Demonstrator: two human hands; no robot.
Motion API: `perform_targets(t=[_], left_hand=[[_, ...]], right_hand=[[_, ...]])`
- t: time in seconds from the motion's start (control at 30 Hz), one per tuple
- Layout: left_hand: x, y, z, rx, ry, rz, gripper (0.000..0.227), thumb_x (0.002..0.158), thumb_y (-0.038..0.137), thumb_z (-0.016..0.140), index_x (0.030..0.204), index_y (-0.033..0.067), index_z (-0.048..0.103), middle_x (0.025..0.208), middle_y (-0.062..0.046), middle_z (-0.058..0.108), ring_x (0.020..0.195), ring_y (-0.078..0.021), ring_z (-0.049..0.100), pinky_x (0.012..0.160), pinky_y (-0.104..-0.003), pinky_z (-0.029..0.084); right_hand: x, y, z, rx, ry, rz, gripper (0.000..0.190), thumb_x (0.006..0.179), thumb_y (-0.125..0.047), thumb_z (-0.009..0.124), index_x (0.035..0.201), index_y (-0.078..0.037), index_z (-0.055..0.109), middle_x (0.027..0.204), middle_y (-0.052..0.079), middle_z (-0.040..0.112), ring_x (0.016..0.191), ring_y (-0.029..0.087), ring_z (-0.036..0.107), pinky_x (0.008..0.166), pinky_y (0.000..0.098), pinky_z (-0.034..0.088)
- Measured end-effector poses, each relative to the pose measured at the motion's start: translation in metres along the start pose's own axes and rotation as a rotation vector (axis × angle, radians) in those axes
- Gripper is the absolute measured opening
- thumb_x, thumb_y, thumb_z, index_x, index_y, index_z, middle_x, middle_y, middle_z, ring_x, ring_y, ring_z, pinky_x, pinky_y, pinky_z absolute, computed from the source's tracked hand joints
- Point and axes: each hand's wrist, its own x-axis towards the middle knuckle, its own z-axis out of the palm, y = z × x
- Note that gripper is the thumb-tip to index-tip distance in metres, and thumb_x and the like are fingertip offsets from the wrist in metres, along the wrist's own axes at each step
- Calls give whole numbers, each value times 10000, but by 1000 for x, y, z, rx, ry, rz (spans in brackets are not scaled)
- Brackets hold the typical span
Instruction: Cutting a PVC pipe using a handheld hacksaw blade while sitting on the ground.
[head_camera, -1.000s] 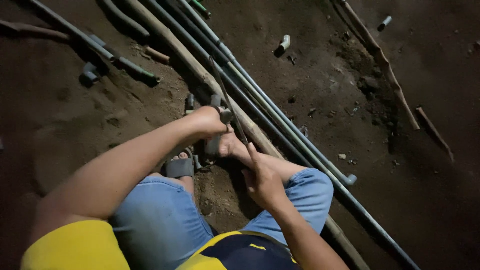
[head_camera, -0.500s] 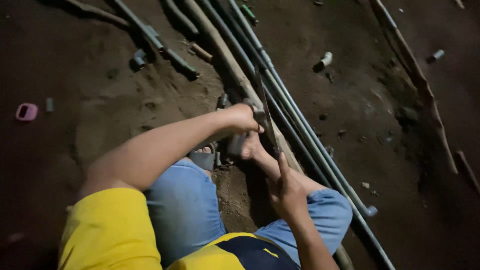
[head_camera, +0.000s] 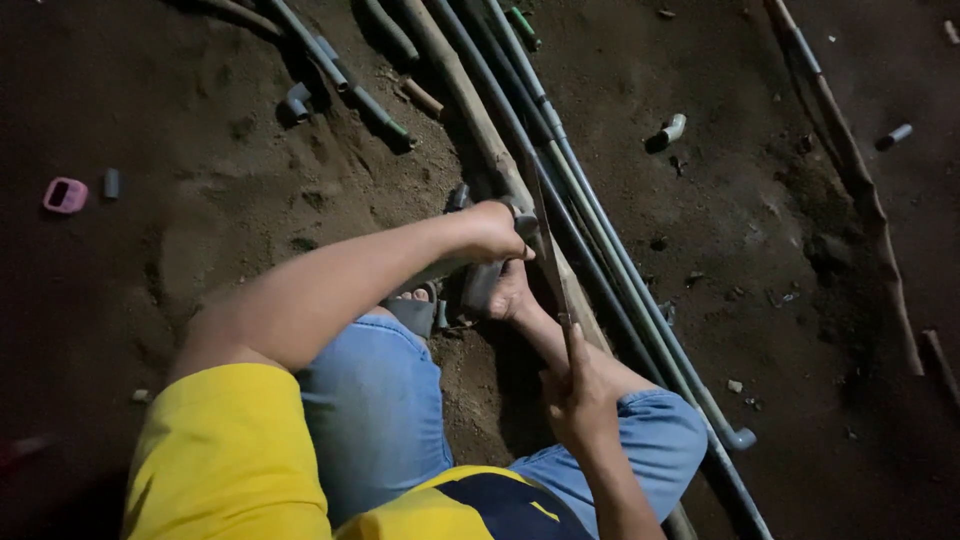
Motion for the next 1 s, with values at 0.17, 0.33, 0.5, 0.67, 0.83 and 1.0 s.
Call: perform_targets(t=[0.17, 0.33, 0.5, 0.67, 0.83, 1.0], left_hand=[[18, 4, 22, 57, -49, 51, 441, 877, 407, 773, 872, -34, 770, 730, -139, 707, 645, -256, 694, 657, -364, 584], [-10, 12, -7, 32, -38, -38, 602, 807, 524, 784, 1166, 41, 793, 1132, -157, 803, 1164, -304, 756, 927, -459, 620], [16, 7, 13, 95, -12, -17, 539, 835, 542, 785, 962, 19, 808, 792, -118, 781, 846, -283, 815, 723, -417, 642], [-9, 5, -17, 40, -3, 3, 579, 848, 514, 773, 1171, 34, 779, 1085, -133, 787, 1155, -316, 738, 967, -480, 576], [-21, 7, -15, 21, 37, -29, 610, 827, 495, 799, 1263, 70, 748, 1269, -137, 781, 1309, -328, 675, 1096, -490, 546], [-60, 40, -38, 81, -24, 2, 683, 856, 443, 785, 1365, -4, 698, 1354, -246, 728, 1358, -405, 632, 1133, -540, 517]], right_hand=[[10, 10, 11, -34, 50, 16, 911, 884, -178, 768, 1677, -129, 321, 892, 151, 753, 774, 316, 704, 698, 449, 568], [-1, 41, 27, -99, 14, 75, 1138, 748, -260, 851, 1727, -263, 271, 972, 157, 800, 998, 400, 779, 903, 554, 606], [11, 16, 25, -119, 70, 33, 1009, 877, -292, 834, 1724, -248, 288, 1039, 207, 770, 1026, 441, 750, 911, 588, 574], [12, 8, 16, -155, 112, 21, 921, 866, -344, 828, 1674, -218, 406, 1069, 166, 751, 1067, 397, 731, 920, 521, 580], [10, -21, 12, -70, 81, 68, 946, 868, -345, 826, 1692, -278, 365, 1084, 224, 773, 1078, 398, 754, 917, 537, 598], [21, -21, 4, -77, 47, 50, 954, 880, -320, 826, 1697, -294, 335, 1071, 203, 800, 1012, 376, 783, 794, 492, 652]])
